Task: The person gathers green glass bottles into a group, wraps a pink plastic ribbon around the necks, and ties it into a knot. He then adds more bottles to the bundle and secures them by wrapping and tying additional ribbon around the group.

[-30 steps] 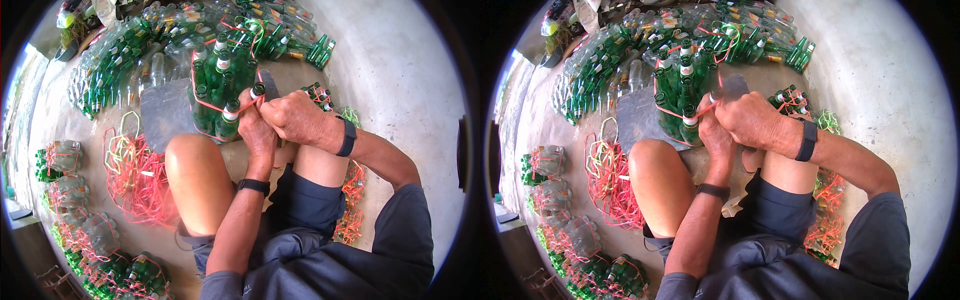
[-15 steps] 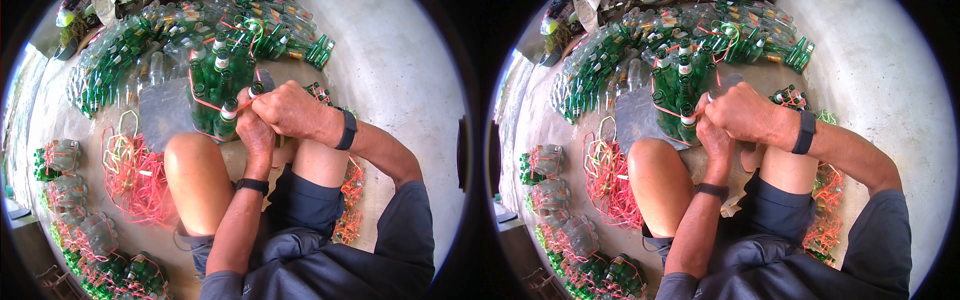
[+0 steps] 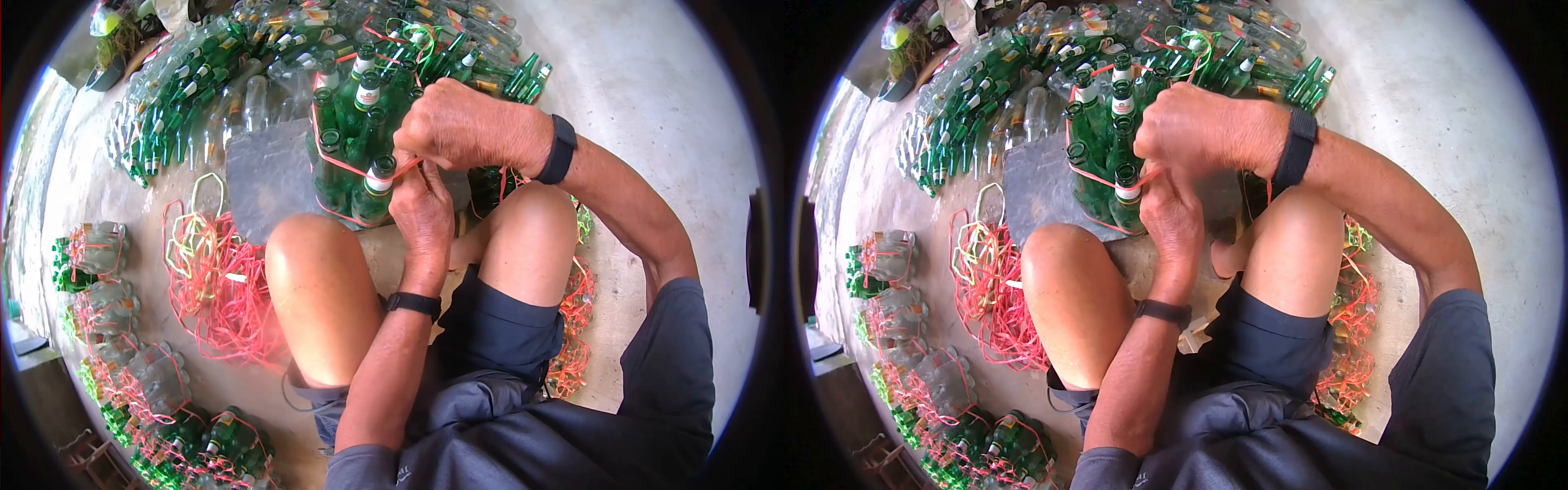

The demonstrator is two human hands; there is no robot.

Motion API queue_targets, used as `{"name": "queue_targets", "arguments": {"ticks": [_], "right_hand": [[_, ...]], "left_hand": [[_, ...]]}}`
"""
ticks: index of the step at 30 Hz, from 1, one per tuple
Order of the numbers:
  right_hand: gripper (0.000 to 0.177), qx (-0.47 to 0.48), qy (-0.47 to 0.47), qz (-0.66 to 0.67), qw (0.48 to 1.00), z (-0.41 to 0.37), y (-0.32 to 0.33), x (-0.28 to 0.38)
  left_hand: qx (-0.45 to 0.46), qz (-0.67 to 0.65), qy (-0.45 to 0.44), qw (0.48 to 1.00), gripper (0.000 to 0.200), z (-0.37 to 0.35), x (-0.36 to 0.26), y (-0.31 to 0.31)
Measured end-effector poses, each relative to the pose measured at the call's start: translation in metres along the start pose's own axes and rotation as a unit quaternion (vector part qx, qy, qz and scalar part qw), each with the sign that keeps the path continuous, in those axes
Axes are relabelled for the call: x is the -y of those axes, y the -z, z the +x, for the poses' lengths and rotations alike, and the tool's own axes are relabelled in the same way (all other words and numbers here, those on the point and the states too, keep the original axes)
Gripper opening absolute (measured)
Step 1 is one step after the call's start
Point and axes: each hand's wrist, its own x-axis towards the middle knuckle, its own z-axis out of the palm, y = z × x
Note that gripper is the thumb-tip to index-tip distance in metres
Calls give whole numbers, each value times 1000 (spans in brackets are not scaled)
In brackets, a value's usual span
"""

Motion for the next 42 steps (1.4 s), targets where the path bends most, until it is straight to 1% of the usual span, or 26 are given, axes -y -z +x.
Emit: {"name": "queue_targets", "arguments": {"ticks": [2,5,6,7,8,10,12,14,16,19,20,22,25,28,30,31,33,34,36,37,39,40,42], "right_hand": [[13,-7,0,25,1000,3,2,-8],[16,29,-29,119,992,11,6,-16],[16,29,-30,119,992,14,5,-20],[17,44,-32,150,987,17,3,-24],[18,59,-34,179,981,20,2,-26],[21,68,-36,189,979,25,5,-30],[23,127,-62,202,969,29,7,-34],[23,124,-69,200,970,30,3,-40],[23,121,-77,198,970,30,-2,-45],[22,94,-58,212,971,27,-5,-49],[22,103,-78,223,966,26,-6,-50],[22,111,-97,233,961,24,-5,-50],[21,91,-87,222,967,20,-2,-46],[19,64,-108,222,967,14,-2,-40],[17,32,-134,215,967,8,-6,-39],[17,31,-134,215,967,5,-9,-40],[17,-28,-134,216,967,-2,-16,-40],[17,-28,-135,216,967,-6,-18,-39],[17,-64,-184,240,951,-14,-22,-35],[17,-64,-185,240,951,-18,-26,-33],[16,-78,-253,280,923,-24,-31,-28],[16,-79,-253,280,923,-26,-32,-24],[16,-127,-309,274,902,-30,-31,-12]], "left_hand": [[-11,-18,-10,1000,19,1,-3,1],[-10,-15,-19,1000,22,2,-1,0],[-20,-13,-40,999,24,3,1,-1],[-30,-12,-61,998,26,3,3,-2],[-30,-12,-61,998,26,2,4,-3],[-30,-11,-47,998,27,2,1,-2],[-31,-14,-44,998,27,2,-1,-1],[-33,-17,-42,998,27,2,-2,-1],[-8,-4,-29,1000,26,2,-2,2],[-8,-16,-16,1000,25,1,-3,1],[-7,-16,-15,1000,25,1,-3,1],[-14,-8,-46,999,28,2,1,-1],[-19,-2,-42,999,25,1,3,-1],[-24,13,-61,998,25,1,5,-1],[-20,8,-56,998,26,1,4,-1],[-15,3,-51,999,26,1,3,0],[-9,2,-45,999,26,1,2,1],[-4,0,-38,999,27,1,1,2],[-9,1,-43,999,27,2,2,1],[-16,3,-48,999,27,2,3,0],[-16,2,-46,999,27,1,3,0],[-17,1,-45,999,27,1,3,0],[-22,-3,-52,998,27,2,3,-1]]}}
